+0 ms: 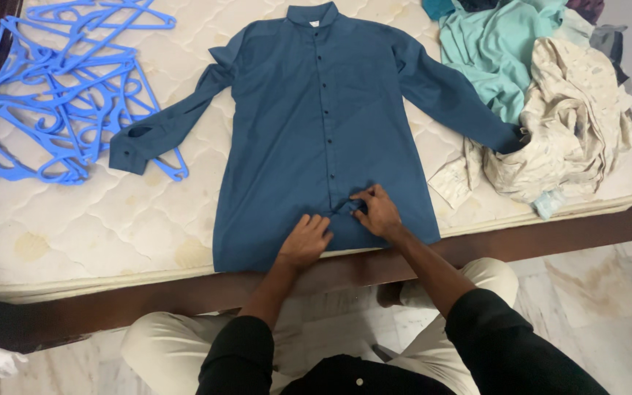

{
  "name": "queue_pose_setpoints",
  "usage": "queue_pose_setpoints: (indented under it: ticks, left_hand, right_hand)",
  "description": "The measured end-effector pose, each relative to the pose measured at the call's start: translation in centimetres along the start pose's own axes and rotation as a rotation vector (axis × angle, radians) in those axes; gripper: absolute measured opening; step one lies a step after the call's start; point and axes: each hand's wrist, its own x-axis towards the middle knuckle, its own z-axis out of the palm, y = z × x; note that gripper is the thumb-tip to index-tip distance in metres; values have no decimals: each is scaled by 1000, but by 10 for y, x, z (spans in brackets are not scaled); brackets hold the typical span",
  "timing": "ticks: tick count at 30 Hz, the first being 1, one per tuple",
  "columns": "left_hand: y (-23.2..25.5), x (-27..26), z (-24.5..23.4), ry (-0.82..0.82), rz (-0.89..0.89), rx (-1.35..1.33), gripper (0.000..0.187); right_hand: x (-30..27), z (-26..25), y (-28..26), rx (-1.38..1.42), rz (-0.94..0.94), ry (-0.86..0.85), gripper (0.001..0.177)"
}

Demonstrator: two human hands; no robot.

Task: The person lays a blue long-sleeved shirt flat on a mattress, smooths it out, and buttons it from bottom to top. They then place a blue hanger inside the shirt and adjust the collar.

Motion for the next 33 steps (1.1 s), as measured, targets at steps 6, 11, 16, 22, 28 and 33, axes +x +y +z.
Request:
queue_pose_setpoints:
  ticks: [6, 11, 16, 22, 28, 33]
  left_hand:
    - [-14, 4, 3, 58, -191, 152, 31]
    - [-12, 11, 12, -73, -245, 242, 22]
    - [-7, 18, 5, -101, -279, 222, 23]
    - [21, 10, -16, 43, -165, 52, 34]
    - [48, -3, -8, -77, -469, -486, 19]
    - [44, -4, -7, 39, -695, -729, 18]
  right_hand:
    - [-4, 3, 0, 30, -11, 32, 40]
    - [0, 10, 13, 56, -49, 69, 39]
    - [6, 18, 19, 97, -104, 93, 34]
    - [-6, -1, -6, 57, -142, 115, 25]
    - [-40, -23, -48, 159, -349, -146, 26]
    - [-47, -30, -51, 219, -131, -284, 33]
